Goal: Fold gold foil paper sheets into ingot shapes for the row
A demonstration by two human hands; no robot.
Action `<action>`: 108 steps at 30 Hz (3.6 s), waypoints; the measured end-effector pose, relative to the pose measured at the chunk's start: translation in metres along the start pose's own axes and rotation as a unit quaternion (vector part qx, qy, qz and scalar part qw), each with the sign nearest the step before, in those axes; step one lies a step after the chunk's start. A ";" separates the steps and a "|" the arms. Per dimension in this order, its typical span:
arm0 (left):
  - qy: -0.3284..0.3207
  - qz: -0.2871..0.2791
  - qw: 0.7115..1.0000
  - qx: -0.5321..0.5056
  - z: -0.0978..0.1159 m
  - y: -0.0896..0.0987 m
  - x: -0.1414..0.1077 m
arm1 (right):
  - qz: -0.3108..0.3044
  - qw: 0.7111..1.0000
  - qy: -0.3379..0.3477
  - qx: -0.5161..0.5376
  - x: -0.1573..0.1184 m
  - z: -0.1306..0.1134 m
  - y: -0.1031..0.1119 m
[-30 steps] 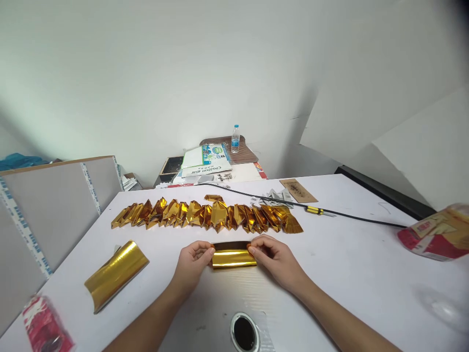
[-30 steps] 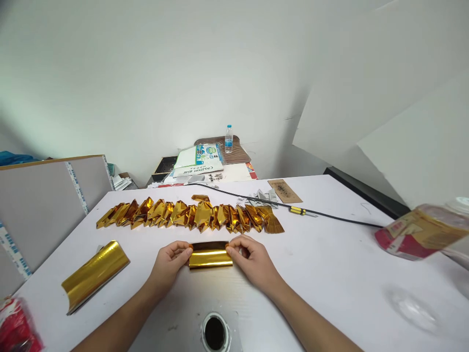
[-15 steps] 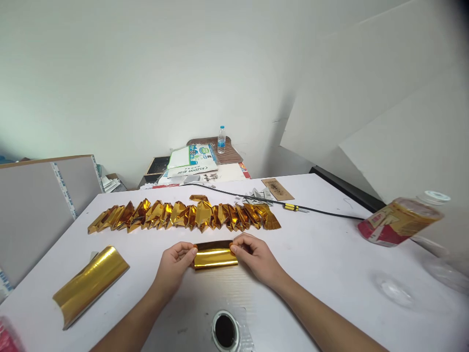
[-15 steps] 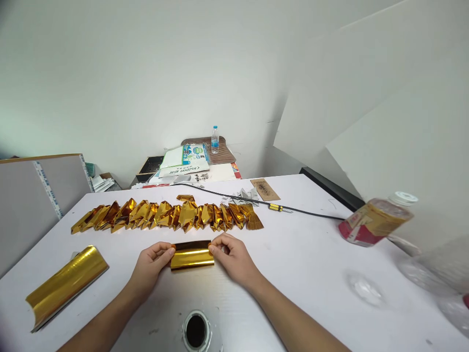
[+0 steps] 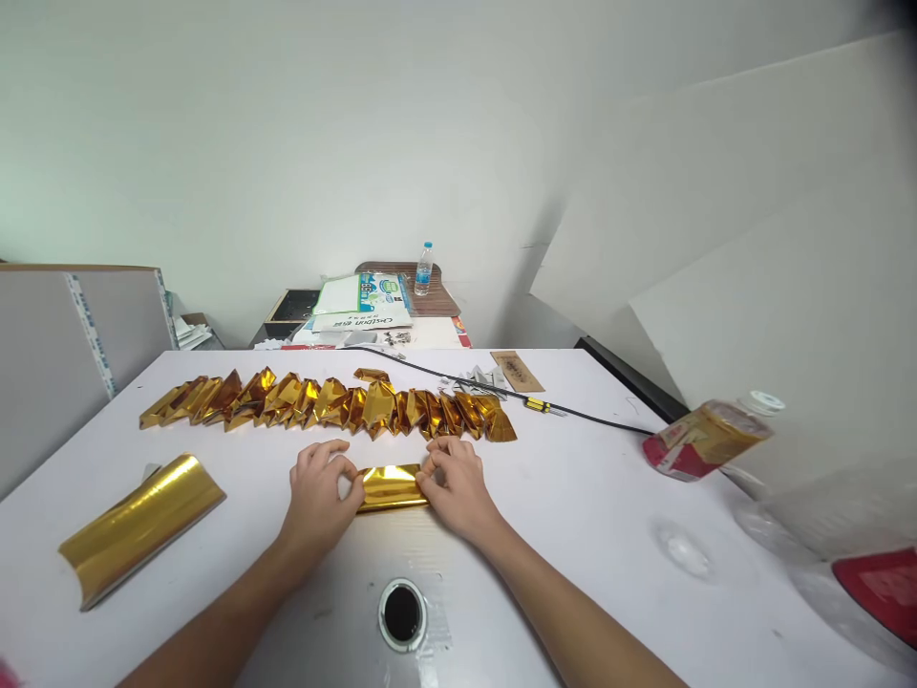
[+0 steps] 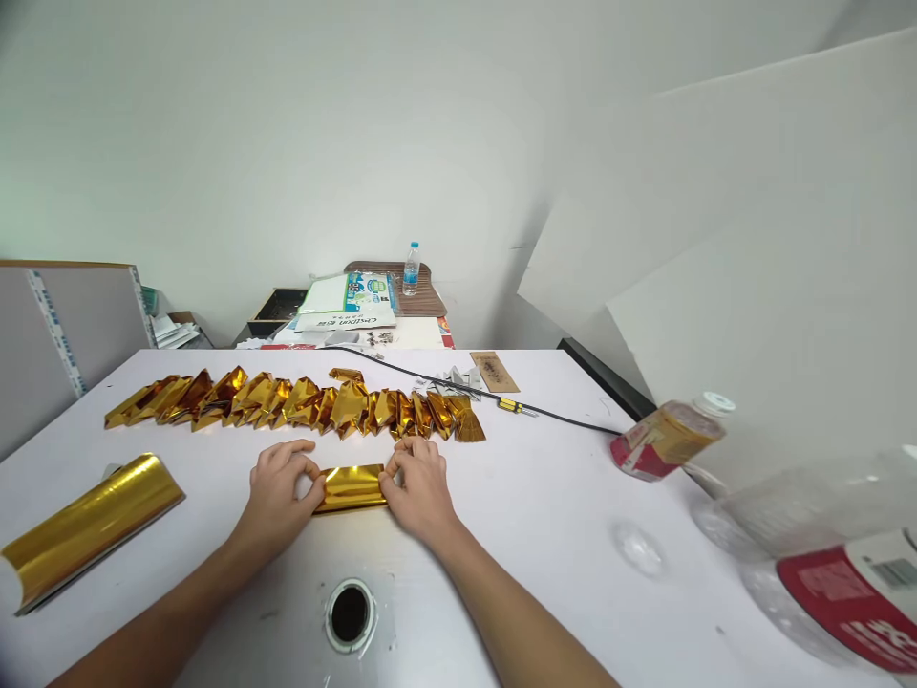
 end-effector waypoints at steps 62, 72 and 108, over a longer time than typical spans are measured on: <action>-0.297 -0.170 0.931 -0.128 -0.004 0.017 -0.017 | -0.217 0.968 0.129 -0.013 -0.020 -0.024 0.021; -0.236 -0.138 0.956 -0.107 -0.002 0.015 -0.014 | -0.145 0.962 0.222 -0.061 -0.022 -0.027 0.002; -0.329 0.014 0.931 0.156 0.040 0.004 -0.046 | -0.111 0.926 0.356 -0.058 -0.027 -0.023 -0.007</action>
Point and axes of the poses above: each hand's wrist, its own x-axis towards the middle knuckle, its own y-axis out of the back of the hand, z = x × y, the point moved 3 cm from there along x, towards the middle knuckle, and after that the axes turned 13 degrees about x, right-handed, at the moved point
